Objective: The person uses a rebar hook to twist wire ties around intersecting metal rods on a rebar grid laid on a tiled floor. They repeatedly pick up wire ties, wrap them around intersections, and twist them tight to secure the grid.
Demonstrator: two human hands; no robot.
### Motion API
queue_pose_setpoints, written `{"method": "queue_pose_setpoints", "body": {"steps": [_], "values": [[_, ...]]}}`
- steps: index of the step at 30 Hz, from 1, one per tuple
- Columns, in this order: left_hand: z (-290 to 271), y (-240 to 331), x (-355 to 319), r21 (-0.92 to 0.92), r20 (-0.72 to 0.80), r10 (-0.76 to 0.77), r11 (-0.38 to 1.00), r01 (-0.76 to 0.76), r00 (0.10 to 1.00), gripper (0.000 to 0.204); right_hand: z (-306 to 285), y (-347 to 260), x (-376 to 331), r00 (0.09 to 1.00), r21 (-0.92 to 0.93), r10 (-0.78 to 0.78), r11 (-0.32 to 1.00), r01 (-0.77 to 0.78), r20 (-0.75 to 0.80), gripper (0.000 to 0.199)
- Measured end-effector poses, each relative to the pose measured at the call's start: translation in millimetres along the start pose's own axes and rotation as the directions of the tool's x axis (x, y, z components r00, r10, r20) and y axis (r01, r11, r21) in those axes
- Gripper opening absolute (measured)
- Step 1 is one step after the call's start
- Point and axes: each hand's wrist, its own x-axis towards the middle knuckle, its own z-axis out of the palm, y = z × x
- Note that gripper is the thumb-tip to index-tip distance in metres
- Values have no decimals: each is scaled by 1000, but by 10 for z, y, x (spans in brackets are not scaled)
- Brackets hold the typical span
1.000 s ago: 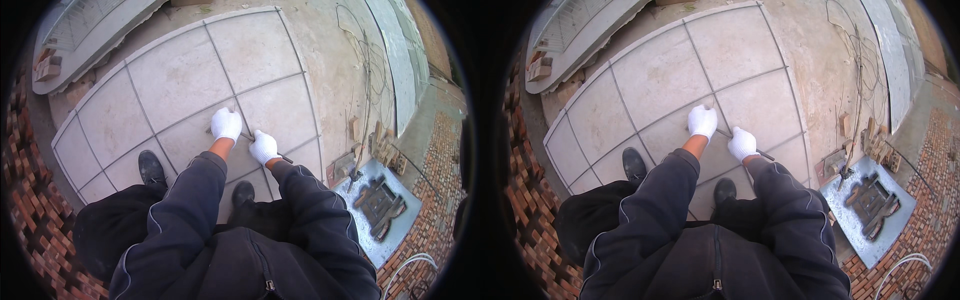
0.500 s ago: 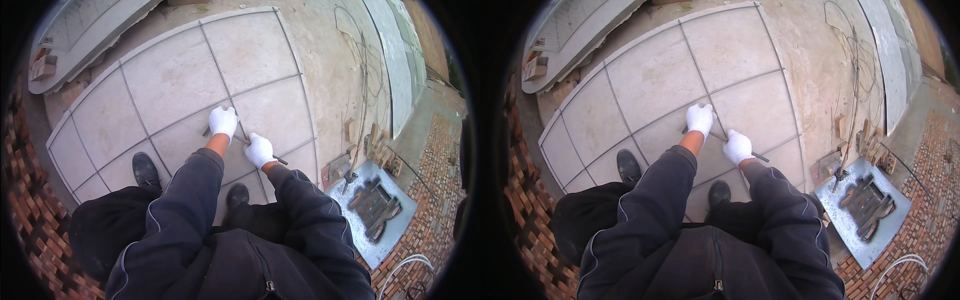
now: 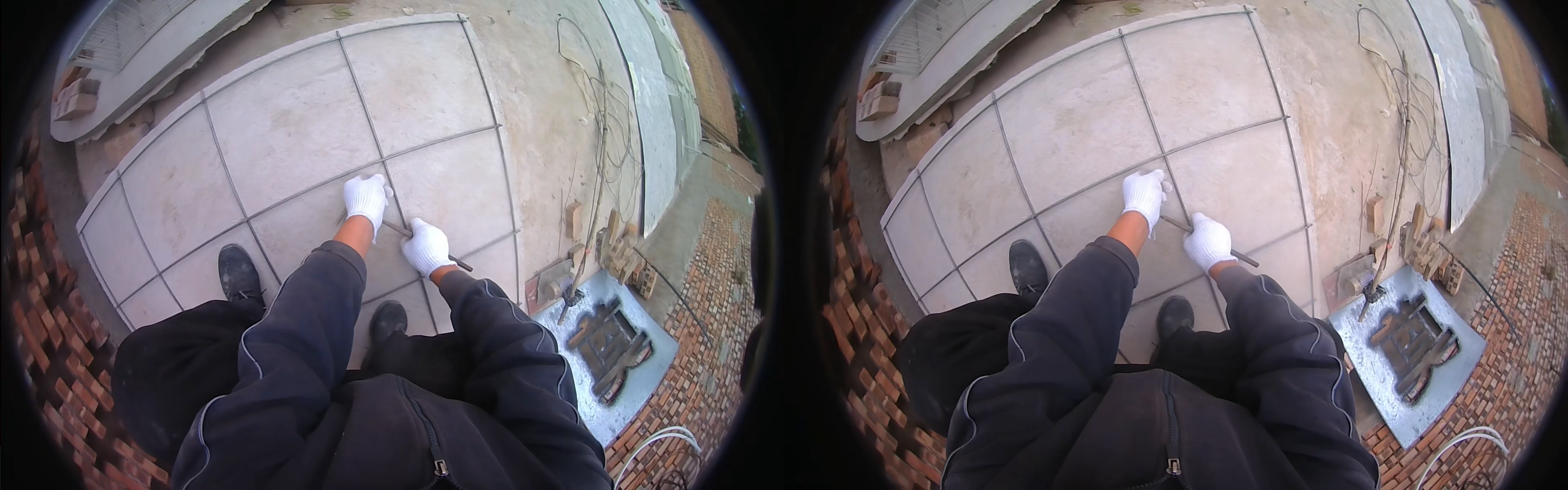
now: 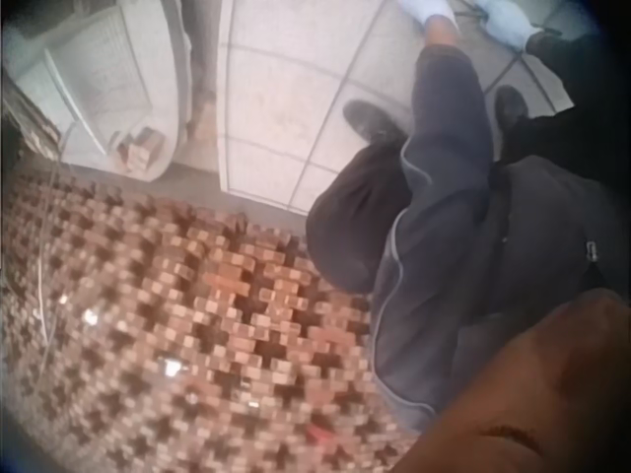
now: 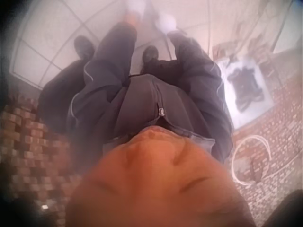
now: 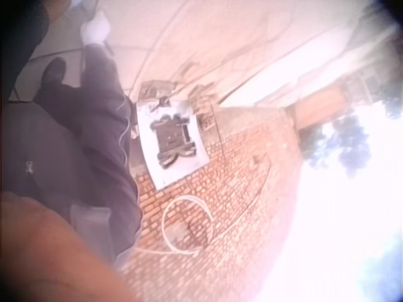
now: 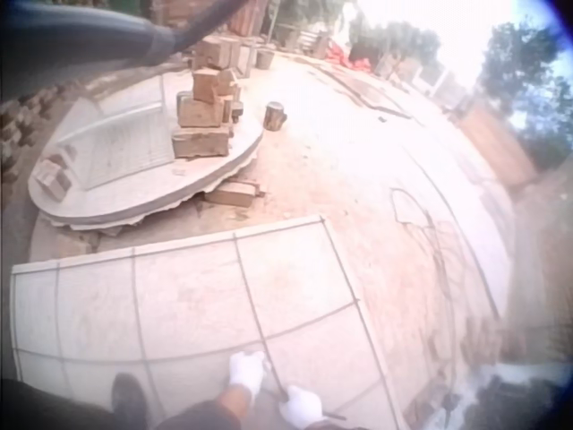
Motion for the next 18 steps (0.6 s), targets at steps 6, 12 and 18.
{"method": "queue_pose_setpoints", "body": {"steps": [6, 12, 18], "values": [[-8, -11, -53, 22, -17, 11, 1000, -11, 1000, 20, -269, -3, 57, 991, 5, 56, 998, -57, 120, 19], [6, -123, 102, 149, 73, -9, 989, -2, 997, 19, -1118, -114, 343, 958, 251, 149, 945, -211, 245, 32], [11, -108, 135, 163, 101, -41, 986, 24, 994, 21, -1570, -423, 740, 925, 371, 186, 876, -308, 331, 33]]}}
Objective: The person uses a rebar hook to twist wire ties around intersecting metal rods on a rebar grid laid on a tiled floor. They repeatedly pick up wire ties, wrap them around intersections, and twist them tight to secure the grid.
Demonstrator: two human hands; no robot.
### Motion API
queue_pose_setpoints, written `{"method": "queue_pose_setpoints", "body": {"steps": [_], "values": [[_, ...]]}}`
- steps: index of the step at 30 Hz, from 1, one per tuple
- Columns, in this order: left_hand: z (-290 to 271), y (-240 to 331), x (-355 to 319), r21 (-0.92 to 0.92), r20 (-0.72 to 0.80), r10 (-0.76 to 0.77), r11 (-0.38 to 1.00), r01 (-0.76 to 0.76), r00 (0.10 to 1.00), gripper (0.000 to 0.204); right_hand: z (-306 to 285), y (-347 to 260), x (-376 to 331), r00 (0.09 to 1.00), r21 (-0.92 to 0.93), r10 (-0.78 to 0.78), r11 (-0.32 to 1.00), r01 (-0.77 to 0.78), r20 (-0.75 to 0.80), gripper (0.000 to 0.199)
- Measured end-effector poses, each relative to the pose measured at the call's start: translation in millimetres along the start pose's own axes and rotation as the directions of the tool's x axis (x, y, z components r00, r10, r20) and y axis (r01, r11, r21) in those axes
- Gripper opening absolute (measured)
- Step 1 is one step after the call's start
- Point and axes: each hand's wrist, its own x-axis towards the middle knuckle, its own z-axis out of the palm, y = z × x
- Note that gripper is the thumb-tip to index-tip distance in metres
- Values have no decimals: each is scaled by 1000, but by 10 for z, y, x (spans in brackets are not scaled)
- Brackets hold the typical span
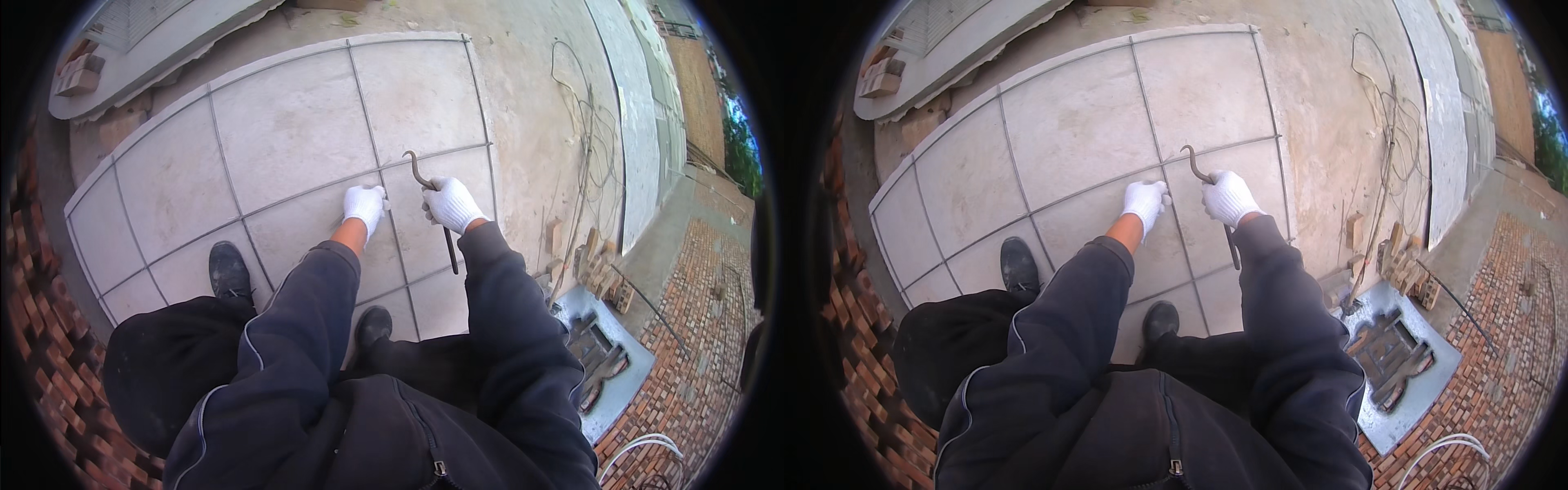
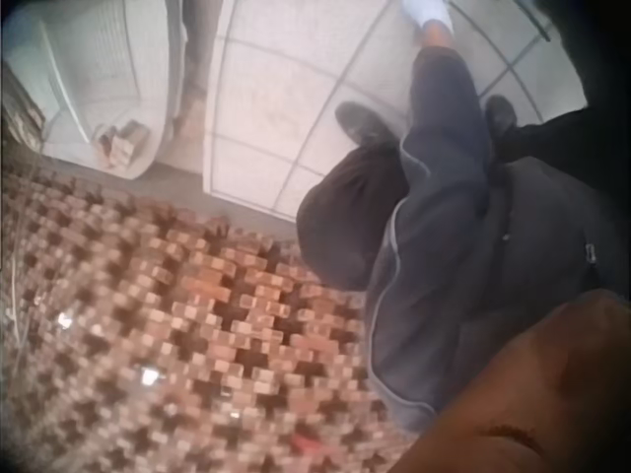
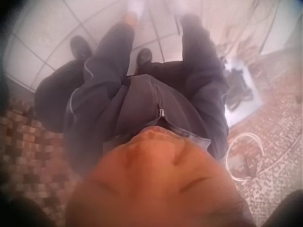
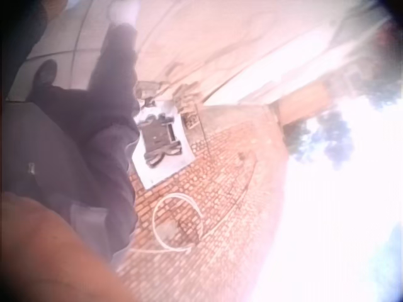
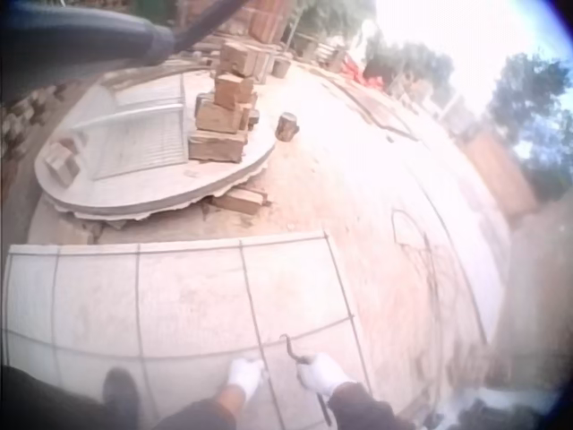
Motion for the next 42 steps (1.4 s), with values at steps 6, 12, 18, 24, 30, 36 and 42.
{"method": "queue_pose_setpoints", "body": {"steps": [6, 12, 18, 24, 30, 36, 42], "values": [[-15, 16, -31, -17, 10, 15, 1000, -15, 1000, 21, 100, -101, 279, 977, -239, -172, 961, 138, -126, 36], [-56, 23, -35, 2, 4, -5, 1000, 5, 1000, 22, 238, -22, 517, 937, -551, -281, 825, 126, -206, 35], [-12, 109, -130, 12, 2, -6, 1000, 6, 1000, 22, 203, -10, 617, 949, -591, -264, 798, 116, -171, 34], [-48, -4, -1, -3, 4, -7, 1000, 7, 1000, 21, 179, -87, 583, 960, -624, -254, 771, 128, -116, 33], [-31, 25, -40, -25, 4, -22, 999, 22, 1000, 23, 79, -204, 541, 979, -672, -204, 727, 138, -20, 31], [-10, 58, -130, 23, -88, 99, 995, -97, 991, 26, 43, -2, 579, 977, -379, -107, 910, 171, 184, 37], [-131, 180, -175, 551, 20, 335, 782, -290, 942, 36, 293, -330, -17, 984, 17, 115, 993, -118, 137, 42]]}}
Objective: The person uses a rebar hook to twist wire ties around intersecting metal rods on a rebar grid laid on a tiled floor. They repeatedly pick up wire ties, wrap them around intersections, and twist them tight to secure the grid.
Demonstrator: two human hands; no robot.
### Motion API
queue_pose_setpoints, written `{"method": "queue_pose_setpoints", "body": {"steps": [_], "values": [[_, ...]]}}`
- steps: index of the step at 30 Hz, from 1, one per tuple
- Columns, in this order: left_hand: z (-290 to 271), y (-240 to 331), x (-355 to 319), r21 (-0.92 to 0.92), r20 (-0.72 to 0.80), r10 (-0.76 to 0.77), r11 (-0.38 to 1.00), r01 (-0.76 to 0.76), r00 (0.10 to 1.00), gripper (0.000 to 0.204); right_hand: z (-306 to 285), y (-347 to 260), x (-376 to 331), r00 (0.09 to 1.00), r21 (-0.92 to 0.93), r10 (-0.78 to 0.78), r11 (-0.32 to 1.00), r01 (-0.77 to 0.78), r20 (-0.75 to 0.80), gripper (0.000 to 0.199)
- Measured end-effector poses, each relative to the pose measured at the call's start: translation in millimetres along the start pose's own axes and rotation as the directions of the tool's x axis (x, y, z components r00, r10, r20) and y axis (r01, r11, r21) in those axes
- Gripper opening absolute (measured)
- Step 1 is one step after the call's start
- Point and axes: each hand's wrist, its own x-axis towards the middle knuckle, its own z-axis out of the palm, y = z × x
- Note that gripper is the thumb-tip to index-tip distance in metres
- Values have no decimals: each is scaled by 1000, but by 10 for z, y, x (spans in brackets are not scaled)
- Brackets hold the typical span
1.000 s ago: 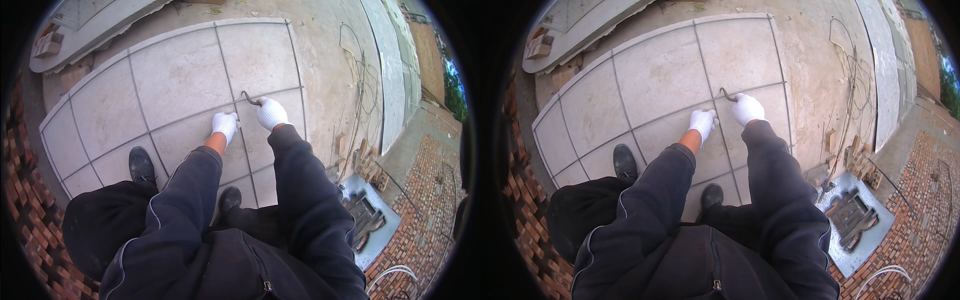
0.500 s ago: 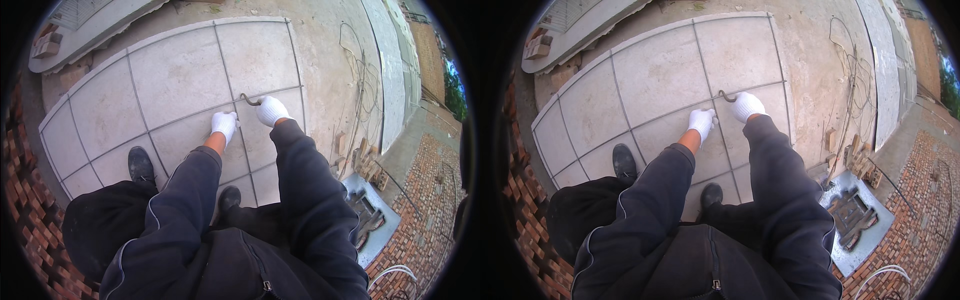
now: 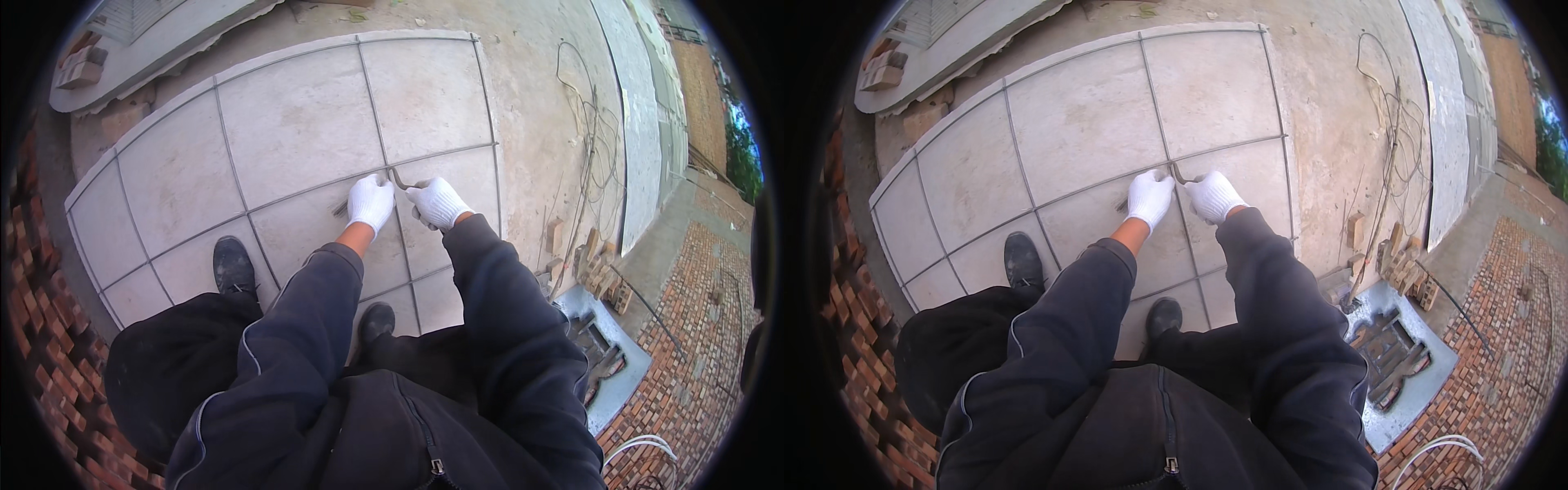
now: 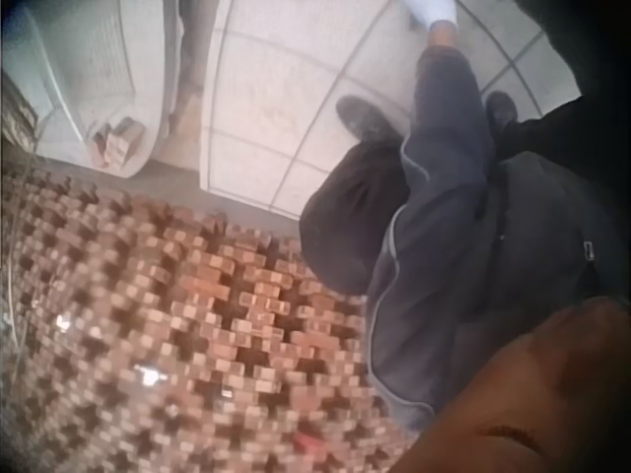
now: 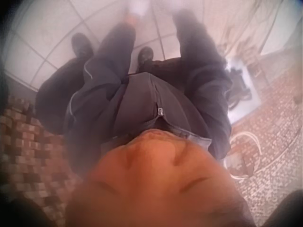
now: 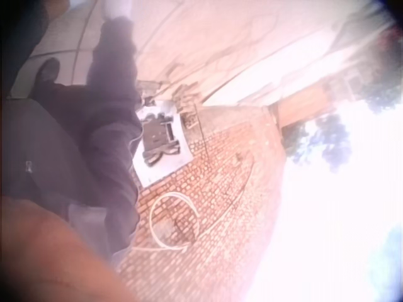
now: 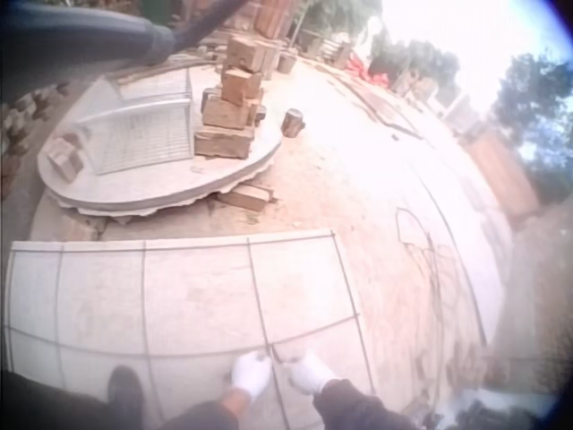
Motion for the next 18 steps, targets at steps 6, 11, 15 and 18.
{"method": "queue_pose_setpoints", "body": {"steps": [6, 11, 15, 18], "values": [[-56, -38, 34, 146, -135, 119, 984, -99, 984, 31, 76, 101, 82, 999, -49, -48, 998, 47, -23, 37], [-127, 27, 64, 194, -147, 108, 978, -79, 983, 33, -43, -16, 85, 999, -245, -38, 969, 40, 15, 35], [-197, 112, 114, 139, -167, 68, 989, -44, 984, 38, -103, -21, 134, 987, -485, -143, 870, 91, -71, 36], [-184, 88, 203, 136, -171, 49, 990, -26, 984, 46, -146, 178, 249, 920, -789, -376, 596, 148, -112, 30]]}}
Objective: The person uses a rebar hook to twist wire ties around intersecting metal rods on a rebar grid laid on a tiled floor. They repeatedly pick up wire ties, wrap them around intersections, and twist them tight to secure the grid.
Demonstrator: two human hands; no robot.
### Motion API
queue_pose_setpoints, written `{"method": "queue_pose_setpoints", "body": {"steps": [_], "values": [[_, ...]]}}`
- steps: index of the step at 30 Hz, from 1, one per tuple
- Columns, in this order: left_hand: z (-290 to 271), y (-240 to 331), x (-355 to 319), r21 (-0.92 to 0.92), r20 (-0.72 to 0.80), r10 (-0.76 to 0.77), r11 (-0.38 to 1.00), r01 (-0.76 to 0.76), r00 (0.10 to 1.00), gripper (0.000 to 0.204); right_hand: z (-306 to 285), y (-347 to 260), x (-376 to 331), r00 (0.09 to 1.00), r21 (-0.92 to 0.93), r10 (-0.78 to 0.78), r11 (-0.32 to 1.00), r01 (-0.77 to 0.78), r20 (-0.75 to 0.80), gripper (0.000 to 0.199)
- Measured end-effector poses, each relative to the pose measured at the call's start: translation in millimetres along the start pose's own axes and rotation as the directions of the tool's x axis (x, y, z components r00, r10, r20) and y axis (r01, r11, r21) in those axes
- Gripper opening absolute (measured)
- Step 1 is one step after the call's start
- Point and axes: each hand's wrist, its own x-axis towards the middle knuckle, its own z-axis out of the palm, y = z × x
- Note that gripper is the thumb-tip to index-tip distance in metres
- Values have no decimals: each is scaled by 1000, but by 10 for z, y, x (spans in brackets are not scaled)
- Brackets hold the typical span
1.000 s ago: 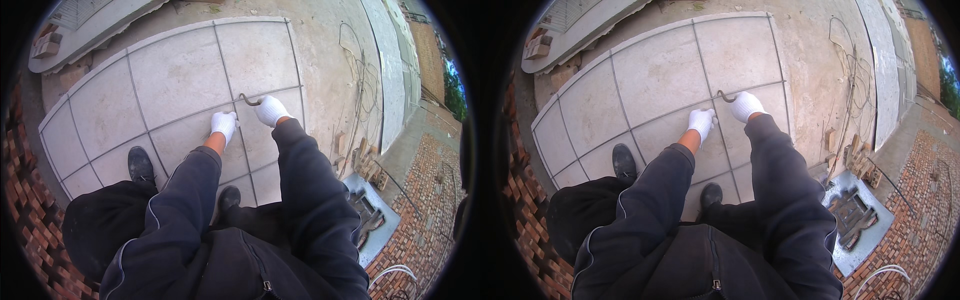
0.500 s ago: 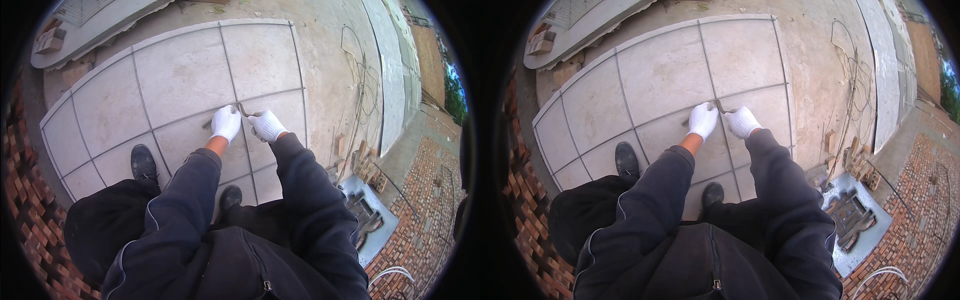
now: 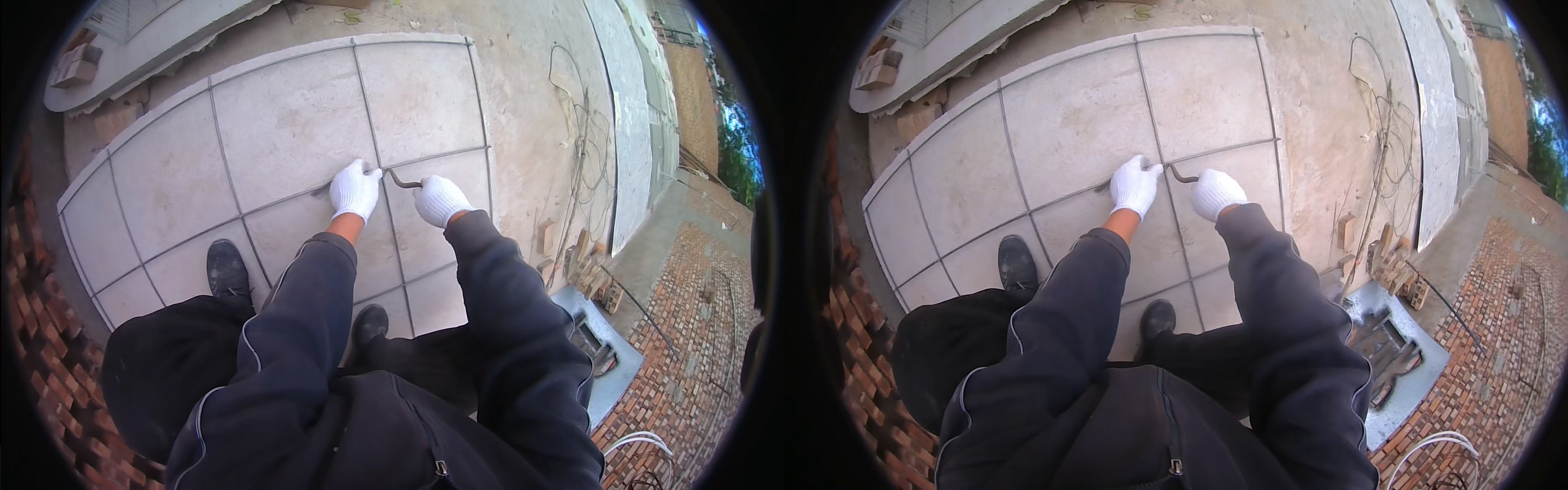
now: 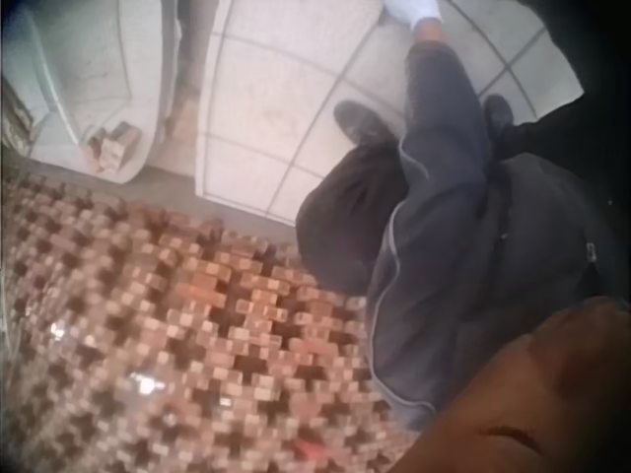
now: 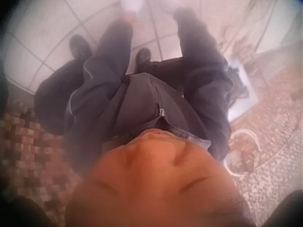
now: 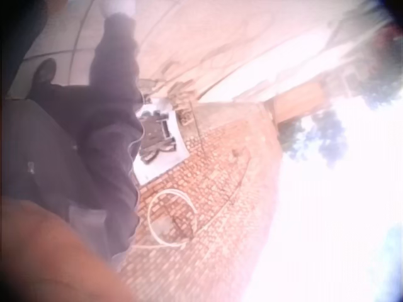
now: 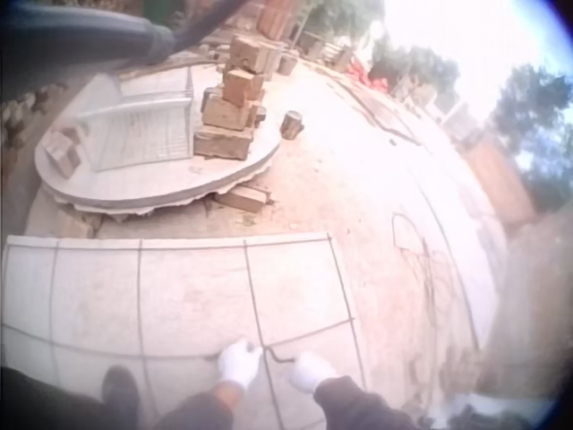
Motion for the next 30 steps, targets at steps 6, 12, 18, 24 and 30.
{"method": "queue_pose_setpoints", "body": {"steps": [6, 12, 18, 24, 30], "values": [[49, -89, 54, -29, -42, -41, 999, 40, 998, 48, -201, -14, -146, 995, -70, 86, 994, -82, 55, 34], [31, -17, 93, -15, 4, -77, 997, 77, 997, 47, -465, -207, -212, 963, -254, 58, 967, 11, 263, 29], [56, 49, 103, -13, -6, -100, 995, 100, 995, 40, -628, -235, -450, 950, -158, -109, 974, 160, 292, 29], [72, 3, 118, 9, -21, -69, 998, 69, 997, 39, -133, -129, -761, 980, 492, 195, 850, -186, 34, 43], [17, 65, 116, 31, 1, -46, 998, 46, 999, 40, 161, -18, -787, 953, 336, 267, 893, -300, 141, 38]]}}
